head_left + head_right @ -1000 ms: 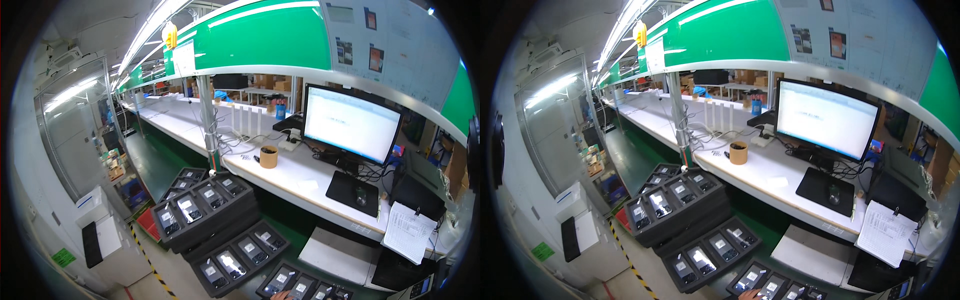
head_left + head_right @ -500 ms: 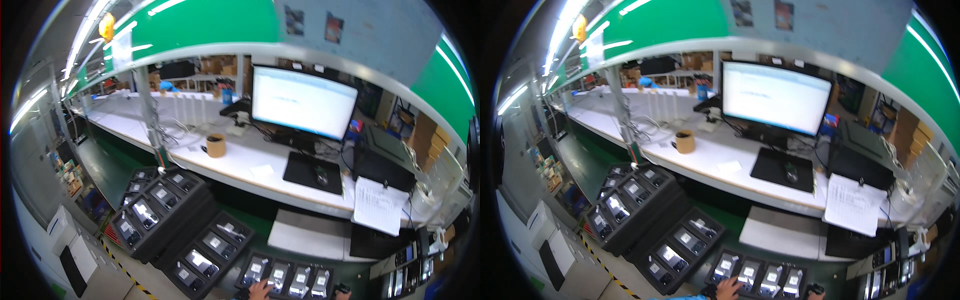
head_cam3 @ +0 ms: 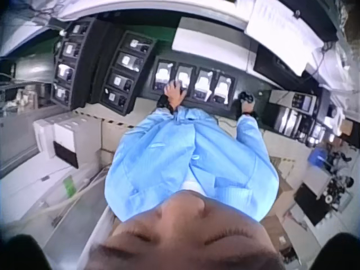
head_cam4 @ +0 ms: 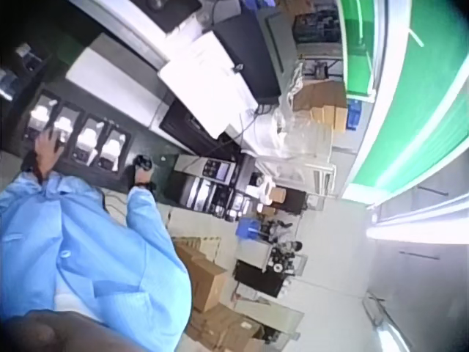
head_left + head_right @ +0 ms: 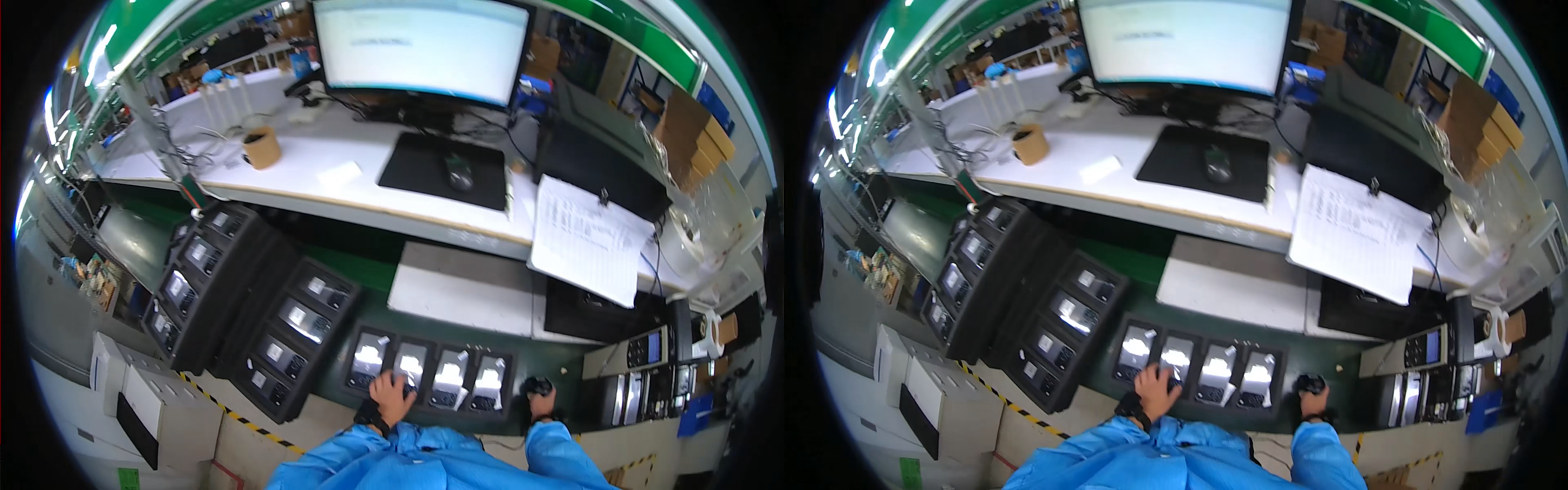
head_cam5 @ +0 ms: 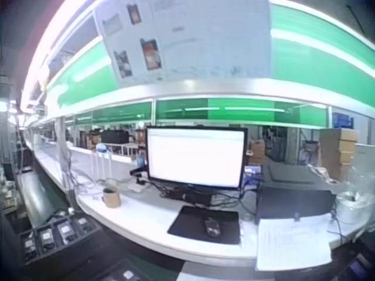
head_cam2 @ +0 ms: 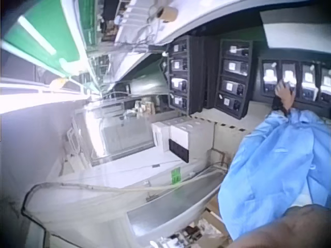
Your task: The person moves trays of smartphones between a workstation and a conveyor belt, scanning the devices with a handheld scanner. They retrieve printed labels from a machine and apply them to the back of each phone.
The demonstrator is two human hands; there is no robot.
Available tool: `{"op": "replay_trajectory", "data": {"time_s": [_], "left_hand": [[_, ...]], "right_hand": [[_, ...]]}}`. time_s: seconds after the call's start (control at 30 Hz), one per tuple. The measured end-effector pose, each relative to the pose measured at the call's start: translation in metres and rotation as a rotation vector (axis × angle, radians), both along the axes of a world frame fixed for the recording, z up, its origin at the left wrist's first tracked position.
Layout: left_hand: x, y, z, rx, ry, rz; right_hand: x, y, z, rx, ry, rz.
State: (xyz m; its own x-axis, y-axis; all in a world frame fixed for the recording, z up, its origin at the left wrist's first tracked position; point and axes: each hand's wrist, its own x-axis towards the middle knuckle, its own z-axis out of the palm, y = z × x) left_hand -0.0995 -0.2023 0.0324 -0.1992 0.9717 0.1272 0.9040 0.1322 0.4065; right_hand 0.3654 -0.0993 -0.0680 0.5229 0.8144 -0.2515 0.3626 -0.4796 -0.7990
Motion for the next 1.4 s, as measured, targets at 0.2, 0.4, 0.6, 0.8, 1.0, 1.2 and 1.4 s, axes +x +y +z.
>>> {"op": "replay_trajectory", "data": {"time_s": [0.2,0.4,0.6,0.8,1.0,1.2,1.4], "left_hand": [[0.031,0.038,0.013,-0.111,0.038,0.262],[0.040,0.051,0.012,-0.060,0.000,0.413],[0.043,0.050,0.013,0.099,-0.119,0.425],[0.050,0.075,0.016,0.096,-0.066,0.425],[0.056,0.091,0.014,0.058,-0.001,0.409],[0.049,0.088,0.000,-0.020,0.033,0.401],[0.043,0.078,-0.003,-0.038,-0.011,0.311]], "right_hand": [[-0.030,0.003,0.047,-0.062,-0.093,-0.015],[-0.039,0.001,0.063,-0.084,-0.130,-0.044],[-0.041,0.001,0.068,-0.070,-0.094,-0.060],[-0.040,-0.001,0.068,-0.021,-0.106,-0.043],[-0.039,-0.002,0.055,0.008,-0.081,-0.057],[-0.035,-0.003,0.064,0.096,0.022,0.022],[-0.022,0.000,0.090,-0.171,-0.024,0.067]]}}
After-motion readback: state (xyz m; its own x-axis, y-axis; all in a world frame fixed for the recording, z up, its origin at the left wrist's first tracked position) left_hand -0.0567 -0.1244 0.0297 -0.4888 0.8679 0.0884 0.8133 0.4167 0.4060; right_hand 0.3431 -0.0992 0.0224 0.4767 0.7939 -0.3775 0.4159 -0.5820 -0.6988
